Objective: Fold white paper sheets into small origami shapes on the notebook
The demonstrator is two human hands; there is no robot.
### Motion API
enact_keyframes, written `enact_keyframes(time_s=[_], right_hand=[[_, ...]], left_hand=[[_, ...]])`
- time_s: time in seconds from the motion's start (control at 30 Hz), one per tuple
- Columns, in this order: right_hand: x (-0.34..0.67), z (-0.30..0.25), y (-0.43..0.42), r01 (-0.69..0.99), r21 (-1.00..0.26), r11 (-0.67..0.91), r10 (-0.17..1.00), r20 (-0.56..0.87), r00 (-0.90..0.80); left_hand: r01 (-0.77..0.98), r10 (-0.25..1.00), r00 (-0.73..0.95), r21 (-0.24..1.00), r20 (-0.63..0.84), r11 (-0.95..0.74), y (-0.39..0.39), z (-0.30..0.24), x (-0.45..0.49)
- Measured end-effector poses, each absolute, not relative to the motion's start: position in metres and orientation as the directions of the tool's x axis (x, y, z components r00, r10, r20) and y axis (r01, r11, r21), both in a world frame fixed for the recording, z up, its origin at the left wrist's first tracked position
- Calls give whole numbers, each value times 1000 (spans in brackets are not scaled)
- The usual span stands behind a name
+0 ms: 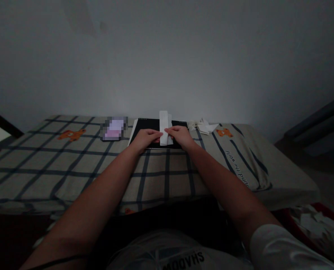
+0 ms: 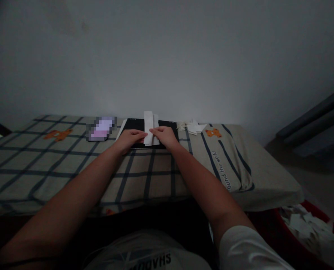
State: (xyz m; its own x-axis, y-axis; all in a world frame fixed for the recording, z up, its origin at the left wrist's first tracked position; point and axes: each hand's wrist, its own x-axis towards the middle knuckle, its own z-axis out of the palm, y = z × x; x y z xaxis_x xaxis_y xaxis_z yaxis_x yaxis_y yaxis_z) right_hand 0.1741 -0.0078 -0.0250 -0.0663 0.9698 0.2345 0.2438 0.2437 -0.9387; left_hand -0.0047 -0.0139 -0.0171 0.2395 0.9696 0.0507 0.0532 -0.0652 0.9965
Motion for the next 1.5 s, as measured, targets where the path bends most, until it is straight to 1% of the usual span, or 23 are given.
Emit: enact_keyframes(time_s=[0.07, 0.17, 0.3, 0.43, 0.6, 0.8, 0.9, 1.0, 1.13, 1.3, 1.4, 1.5], right_hand=[[174, -24, -9, 242, -940, 242, 970, 234, -60], [174, -22, -10, 217, -948, 231, 972, 218, -85], [174, -19, -12, 198, -956, 217, 971, 190, -147], [173, -18, -12, 220, -952, 215, 975, 195, -110], [174, -20, -11, 250, -943, 221, 975, 207, -79], [175, -24, -8, 214, -954, 209, 974, 184, -130], [175, -25, -7, 206, -951, 230, 970, 207, -127], [175, -23, -9, 220, -947, 233, 972, 217, -96], [176, -21, -10, 257, -936, 241, 971, 234, -59], [176, -21, -10, 219, -944, 246, 968, 228, -105], [176, -20, -11, 243, -941, 234, 969, 205, -141], [176, -20, -12, 268, -933, 240, 967, 205, -151]], left_hand=[[76, 968, 246, 995, 40, -61, -14, -17, -5], [102, 973, 222, 991, 62, -86, -14, -17, -6], [51, 972, 210, 992, 103, -116, -11, -19, -6], [20, 974, 206, 995, 95, -102, -11, -19, -6], [87, 977, 206, 994, 49, -68, -14, -16, -5], [96, 980, 155, 985, 125, -141, -13, -17, -5], [63, 977, 175, 989, 123, -136, -12, -18, -5], [43, 974, 212, 995, 82, -93, -14, -17, -5], [123, 971, 239, 990, 32, -63, -17, -14, -4], [152, 968, 243, 983, 62, -101, -17, -15, -4], [139, 969, 228, 982, 91, -125, -14, -17, -5], [107, 968, 237, 988, 80, -108, -12, -19, -5]])
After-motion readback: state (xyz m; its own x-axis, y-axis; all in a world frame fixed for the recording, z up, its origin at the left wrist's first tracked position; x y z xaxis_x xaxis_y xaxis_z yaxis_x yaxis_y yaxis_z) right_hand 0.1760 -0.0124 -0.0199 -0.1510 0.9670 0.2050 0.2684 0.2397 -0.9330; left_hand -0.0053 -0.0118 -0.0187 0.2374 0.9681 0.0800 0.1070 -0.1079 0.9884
